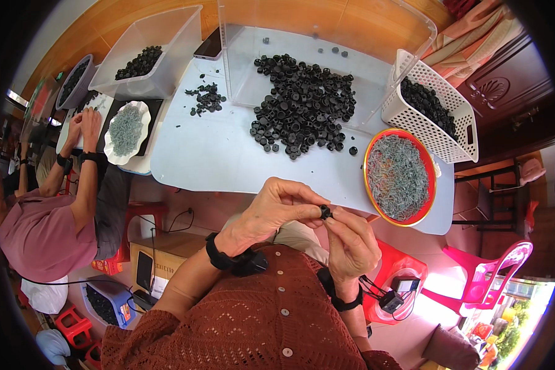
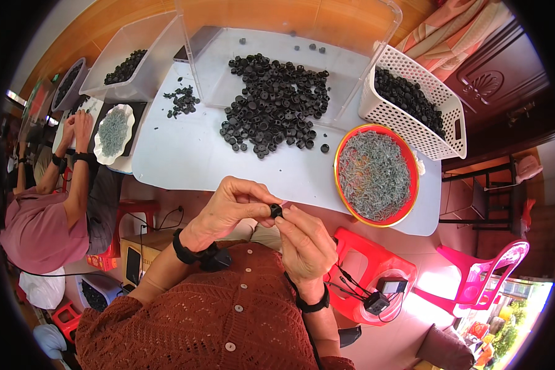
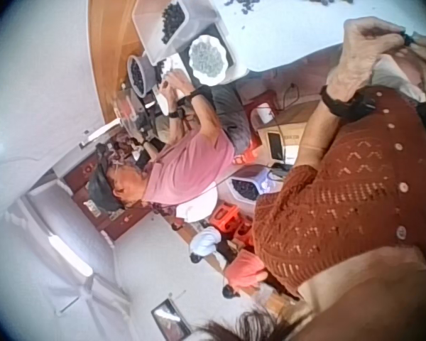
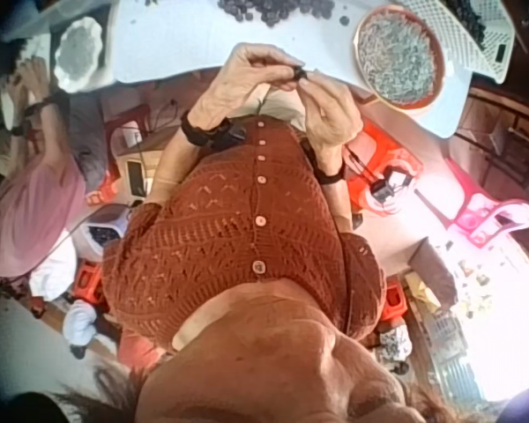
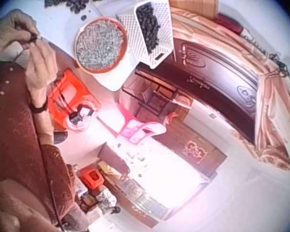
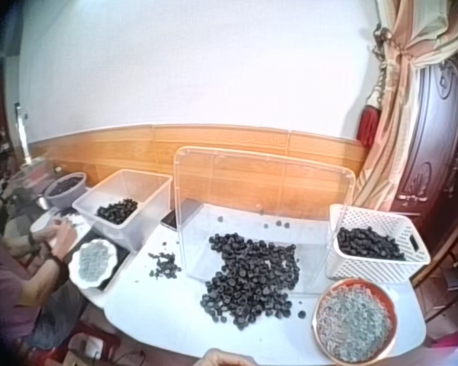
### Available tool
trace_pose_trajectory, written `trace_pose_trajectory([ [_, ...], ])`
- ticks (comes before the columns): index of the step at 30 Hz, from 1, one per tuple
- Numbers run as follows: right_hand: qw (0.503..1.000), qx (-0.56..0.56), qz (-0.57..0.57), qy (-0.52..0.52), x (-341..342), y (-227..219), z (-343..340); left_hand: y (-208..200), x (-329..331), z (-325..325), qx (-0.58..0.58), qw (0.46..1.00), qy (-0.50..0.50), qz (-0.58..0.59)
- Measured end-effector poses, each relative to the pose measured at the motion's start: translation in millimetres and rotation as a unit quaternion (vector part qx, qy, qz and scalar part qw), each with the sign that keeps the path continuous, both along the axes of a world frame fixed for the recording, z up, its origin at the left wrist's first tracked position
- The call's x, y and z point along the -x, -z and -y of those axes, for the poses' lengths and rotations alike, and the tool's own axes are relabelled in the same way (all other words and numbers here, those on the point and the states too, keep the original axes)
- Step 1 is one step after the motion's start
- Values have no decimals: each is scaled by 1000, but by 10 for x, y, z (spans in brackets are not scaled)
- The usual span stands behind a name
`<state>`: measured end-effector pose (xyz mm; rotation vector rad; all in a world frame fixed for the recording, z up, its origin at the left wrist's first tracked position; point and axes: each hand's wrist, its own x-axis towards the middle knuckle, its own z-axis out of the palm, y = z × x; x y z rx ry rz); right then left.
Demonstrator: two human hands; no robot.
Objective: Assemble small black plastic components by inserting metal pins into the center of each cap.
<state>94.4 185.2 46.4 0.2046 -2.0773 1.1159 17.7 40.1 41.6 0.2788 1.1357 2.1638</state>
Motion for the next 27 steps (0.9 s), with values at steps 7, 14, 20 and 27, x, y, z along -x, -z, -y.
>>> trace_pose_trajectory([
  [7,1000,-2,21,11,-3,-19,15,10,8,-8,9,1000,-7,-26],
  [14,999,-16,20,47,-18,15,70,2,24,-10,34,997,-4,-75],
  [20,997,-18,24,64,-20,19,93,23,6,-30,58,993,-10,-105],
  [27,994,-16,100,42,-19,-40,53,56,29,-9,91,986,0,-142],
])
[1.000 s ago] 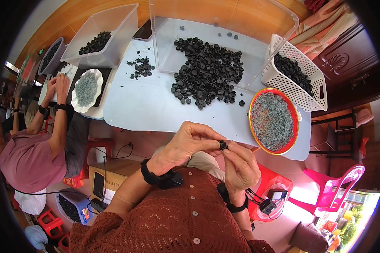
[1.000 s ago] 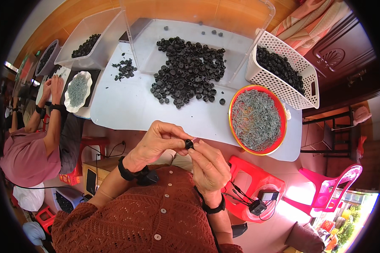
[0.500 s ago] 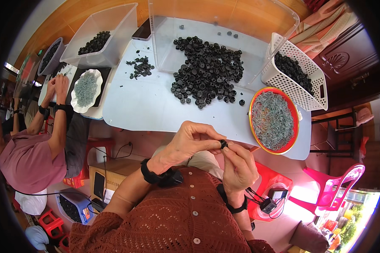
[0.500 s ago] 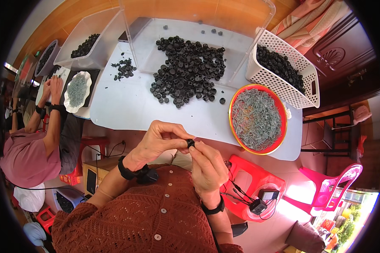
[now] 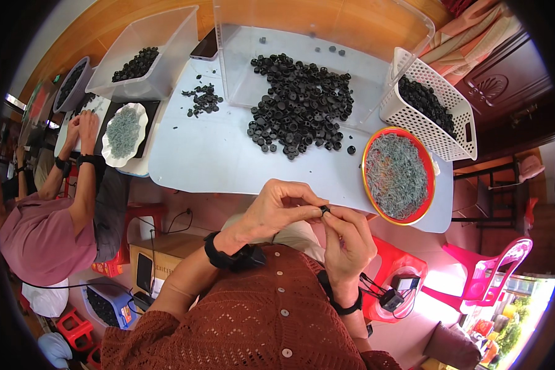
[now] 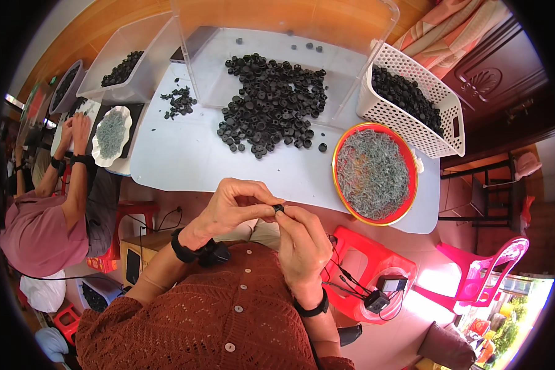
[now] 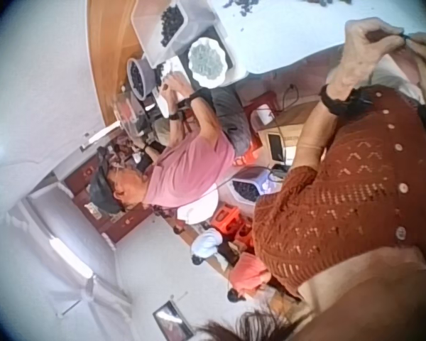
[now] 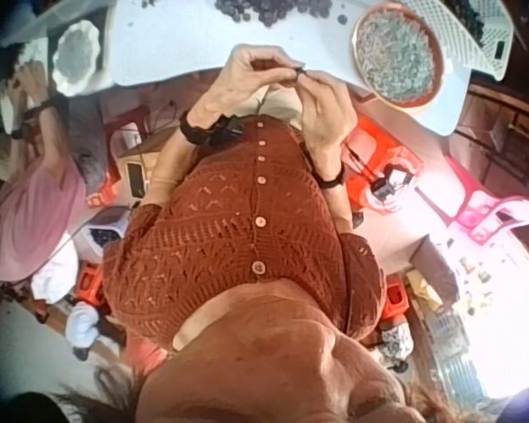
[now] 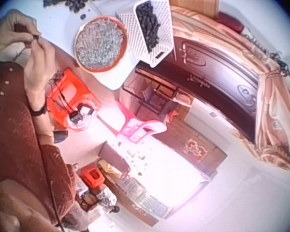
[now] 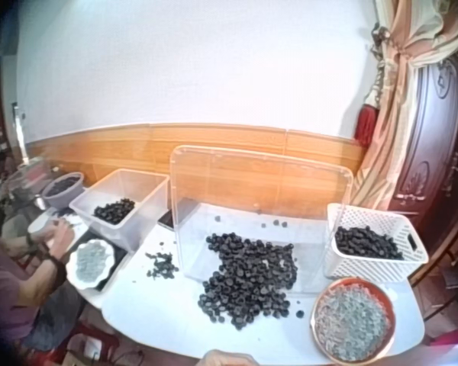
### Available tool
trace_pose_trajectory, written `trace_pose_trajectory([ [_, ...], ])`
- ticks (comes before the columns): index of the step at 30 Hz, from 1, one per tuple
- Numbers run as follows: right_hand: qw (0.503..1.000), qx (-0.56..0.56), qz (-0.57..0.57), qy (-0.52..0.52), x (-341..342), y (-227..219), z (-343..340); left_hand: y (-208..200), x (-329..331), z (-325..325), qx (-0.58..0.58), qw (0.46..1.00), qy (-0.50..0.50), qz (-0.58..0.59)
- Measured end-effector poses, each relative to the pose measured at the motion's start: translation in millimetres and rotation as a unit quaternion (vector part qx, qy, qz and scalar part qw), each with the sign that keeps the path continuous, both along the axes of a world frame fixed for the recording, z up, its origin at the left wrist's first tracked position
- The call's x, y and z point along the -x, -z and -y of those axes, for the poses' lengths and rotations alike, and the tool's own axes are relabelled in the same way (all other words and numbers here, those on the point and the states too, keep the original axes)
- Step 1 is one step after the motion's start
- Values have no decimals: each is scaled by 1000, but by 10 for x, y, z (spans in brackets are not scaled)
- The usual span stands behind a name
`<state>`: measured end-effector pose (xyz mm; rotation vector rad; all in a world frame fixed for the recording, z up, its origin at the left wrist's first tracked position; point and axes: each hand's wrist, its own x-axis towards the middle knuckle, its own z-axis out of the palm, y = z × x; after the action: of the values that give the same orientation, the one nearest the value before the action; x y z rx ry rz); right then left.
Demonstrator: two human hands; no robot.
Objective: Assemble small black plastic components by inserting metal pins into the center of each cap.
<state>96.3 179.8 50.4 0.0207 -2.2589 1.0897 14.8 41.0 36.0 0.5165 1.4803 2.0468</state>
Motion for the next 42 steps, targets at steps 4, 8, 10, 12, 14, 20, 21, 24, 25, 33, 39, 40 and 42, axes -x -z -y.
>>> trace_pose_trajectory([
  [4,1000,-17,-16,15,-1,2,21,-1,4,-21,-19,999,10,25],
  [8,1000,-3,7,20,12,27,-10,10,-69,-79,3,997,-9,76],
  [10,1000,8,25,12,44,35,-24,24,-68,-90,8,996,-18,83],
  [12,999,7,40,6,92,34,-16,30,-54,-95,36,997,-25,70],
  [14,999,7,48,14,98,60,18,45,-31,-111,59,994,-28,88],
  [20,997,-24,56,47,96,274,63,173,57,-138,78,987,3,141],
  [21,997,-46,36,50,97,301,63,182,81,-129,88,984,26,151],
  [24,997,-54,2,53,102,323,65,162,181,-110,81,977,70,184],
  [25,997,-53,2,53,117,322,56,162,222,-98,81,977,70,184],
  [33,996,87,29,1,146,222,-70,191,298,-76,-35,957,97,272],
  [39,996,66,47,29,179,226,-7,207,172,-144,-49,975,66,206],
  [40,996,66,47,29,180,225,-5,186,147,-155,-49,975,67,206],
  [42,996,64,52,43,177,224,0,126,95,-173,-43,986,34,160],
])
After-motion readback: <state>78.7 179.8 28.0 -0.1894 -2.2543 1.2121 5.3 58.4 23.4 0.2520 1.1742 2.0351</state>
